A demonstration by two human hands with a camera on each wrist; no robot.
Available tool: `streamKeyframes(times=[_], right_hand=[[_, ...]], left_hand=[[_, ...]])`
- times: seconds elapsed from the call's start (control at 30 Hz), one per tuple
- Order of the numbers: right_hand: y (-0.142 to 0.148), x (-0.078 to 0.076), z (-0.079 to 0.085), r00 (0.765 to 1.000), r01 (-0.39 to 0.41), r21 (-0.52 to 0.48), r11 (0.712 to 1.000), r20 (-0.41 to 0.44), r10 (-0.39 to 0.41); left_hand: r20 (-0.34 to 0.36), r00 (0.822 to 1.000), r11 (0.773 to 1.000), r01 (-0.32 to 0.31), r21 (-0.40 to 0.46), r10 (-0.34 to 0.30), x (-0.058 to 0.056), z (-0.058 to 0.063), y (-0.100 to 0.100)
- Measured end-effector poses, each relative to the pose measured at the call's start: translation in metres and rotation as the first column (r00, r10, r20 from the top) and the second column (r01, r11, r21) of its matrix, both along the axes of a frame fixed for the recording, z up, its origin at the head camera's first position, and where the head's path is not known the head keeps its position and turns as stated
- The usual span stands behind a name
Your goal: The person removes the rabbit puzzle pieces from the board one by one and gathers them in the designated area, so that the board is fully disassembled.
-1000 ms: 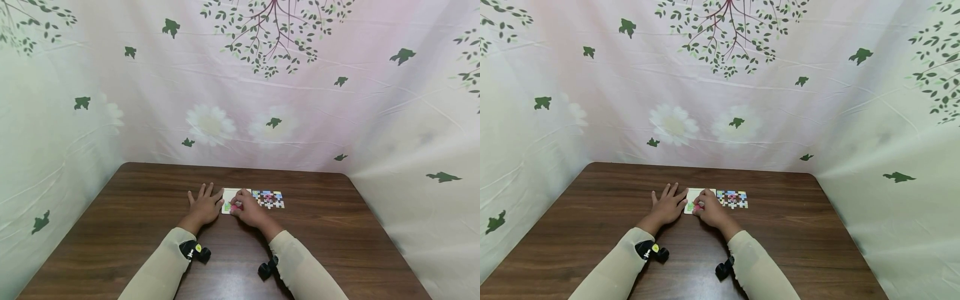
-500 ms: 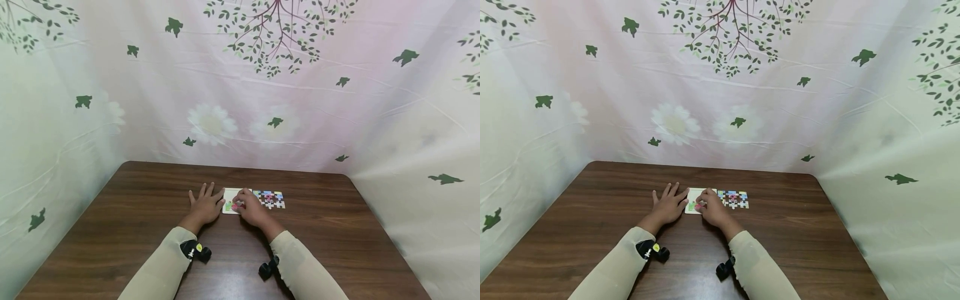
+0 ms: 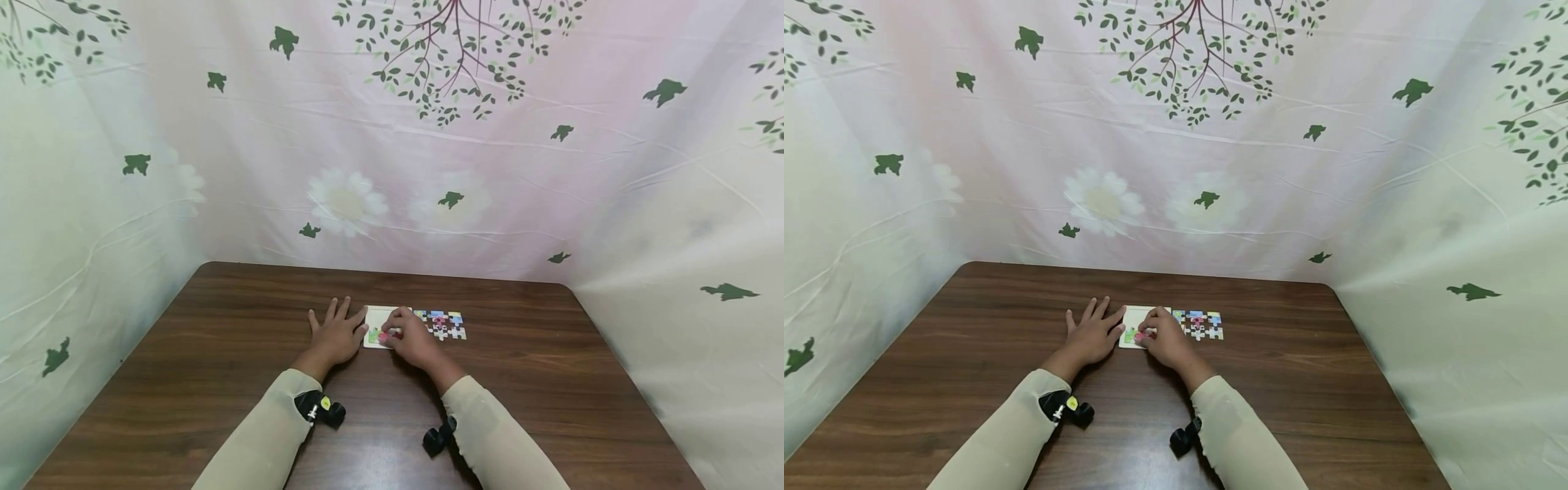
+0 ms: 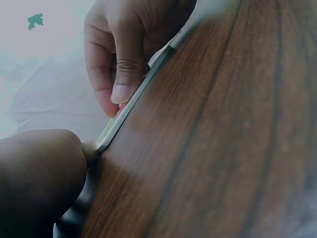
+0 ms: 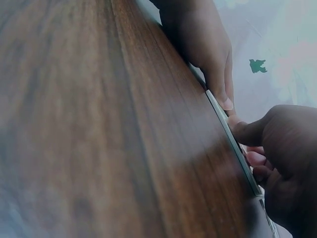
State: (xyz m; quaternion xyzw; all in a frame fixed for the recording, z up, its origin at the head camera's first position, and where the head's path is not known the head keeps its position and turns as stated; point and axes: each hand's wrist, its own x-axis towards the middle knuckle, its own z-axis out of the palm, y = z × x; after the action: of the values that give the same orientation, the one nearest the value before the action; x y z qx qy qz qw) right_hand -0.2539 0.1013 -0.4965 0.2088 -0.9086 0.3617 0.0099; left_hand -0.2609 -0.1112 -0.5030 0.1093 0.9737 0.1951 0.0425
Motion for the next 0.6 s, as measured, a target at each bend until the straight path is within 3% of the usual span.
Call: streamKeyframes(times=[0.4, 0.6], right_hand=[[-0.0061, 0.0004, 0.0005, 0.997, -0.001, 0.018, 1.0, -0.071, 0.003], [-0.0055, 0.0011, 0.0015, 0.997, 0.002, -0.035, 0.999, -0.078, -0.004]], left_hand=[[0.016, 1.0, 1.0, -0.004, -0.009, 0.004, -0.0018, -0.0011, -0.0004], [0.014, 1.0, 1.0, 0.001, -0.005, -0.001, -0.0012, -0.0003, -0.0002]])
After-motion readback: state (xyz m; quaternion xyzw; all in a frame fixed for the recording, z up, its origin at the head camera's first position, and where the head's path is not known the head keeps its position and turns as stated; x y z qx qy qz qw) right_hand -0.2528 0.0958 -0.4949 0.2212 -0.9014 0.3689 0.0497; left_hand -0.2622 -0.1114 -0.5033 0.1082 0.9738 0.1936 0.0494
